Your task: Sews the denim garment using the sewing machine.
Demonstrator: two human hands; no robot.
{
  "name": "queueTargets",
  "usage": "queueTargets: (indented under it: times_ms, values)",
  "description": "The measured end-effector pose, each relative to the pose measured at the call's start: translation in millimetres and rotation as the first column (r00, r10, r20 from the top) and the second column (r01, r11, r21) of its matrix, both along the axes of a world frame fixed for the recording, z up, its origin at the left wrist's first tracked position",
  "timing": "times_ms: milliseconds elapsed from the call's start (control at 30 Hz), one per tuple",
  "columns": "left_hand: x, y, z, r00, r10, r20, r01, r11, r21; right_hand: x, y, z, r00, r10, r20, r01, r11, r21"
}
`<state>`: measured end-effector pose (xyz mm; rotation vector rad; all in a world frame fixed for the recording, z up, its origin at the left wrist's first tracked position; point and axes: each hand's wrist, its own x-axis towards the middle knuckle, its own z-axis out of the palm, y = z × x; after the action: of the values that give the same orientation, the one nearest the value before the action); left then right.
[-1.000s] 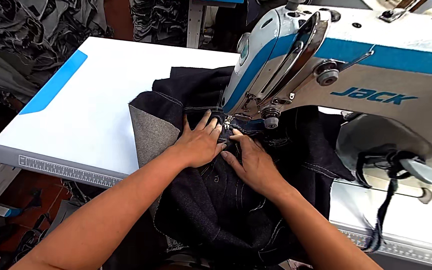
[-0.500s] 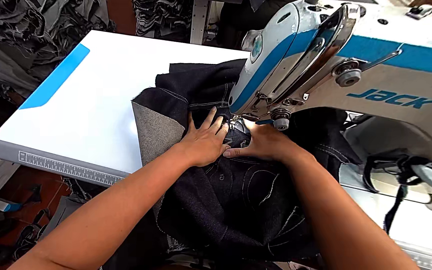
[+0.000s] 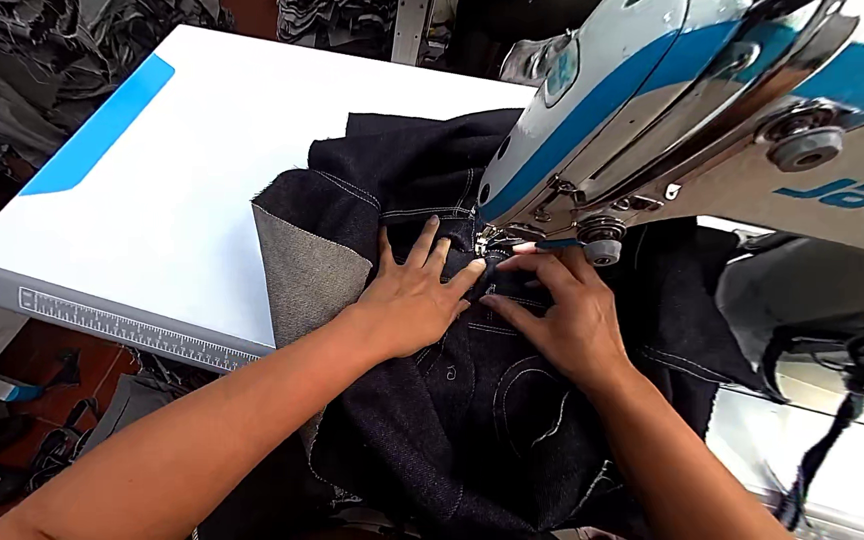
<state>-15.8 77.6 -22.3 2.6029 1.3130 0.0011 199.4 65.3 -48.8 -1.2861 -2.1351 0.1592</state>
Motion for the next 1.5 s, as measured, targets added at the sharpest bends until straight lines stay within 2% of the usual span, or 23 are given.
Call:
queueTargets:
  times_ms: [167,300,433,567,733,833,1133,1333,1500]
  values:
    - [1,8,7,0.998,-0.037,-0.050,0.034,0.997,-0.063,0,16,1,0.982,-0.101,0.158,0.112,0.992,-0.062]
    - [1,12,12,0.996,-0.063,-0.060,0.058,0.994,-0.089,2,60,5,0.979,-0.181,0.092,0.201,0.930,-0.307]
    - [2,12,12,0.996,-0.066,-0.056,0.062,0.996,-0.070,7,87,1,0.972,-0.200,0.120,0.232,0.890,-0.393]
    - [-1,10,6,0.997,-0.078,0.000,0.078,0.997,-0.028,-2,58,9,0.977,-0.177,0.121,0.200,0.954,-0.223]
    - [-2,10,0,0.994,-0.104,0.043,0.105,0.994,-0.024,-12,-18,11,0.991,-0.029,0.131,0.023,0.999,0.042]
    - [0,11,7,0.995,-0.102,-0.007,0.101,0.993,-0.069,-11,-21,0,0.981,0.055,0.187,-0.053,0.998,-0.016]
    - [-3,19,17,0.998,-0.055,-0.022,0.051,0.986,-0.156,-9,-17,1,0.943,-0.089,0.321,0.087,0.996,0.021]
    - [-3,20,17,0.997,-0.046,-0.063,0.036,0.988,-0.149,-10,-14,-3,0.939,-0.146,0.310,0.128,0.989,0.077]
    - [3,14,20,0.995,-0.011,-0.097,-0.005,0.987,-0.162,-4,-13,-4,0.954,-0.106,0.280,0.098,0.994,0.045]
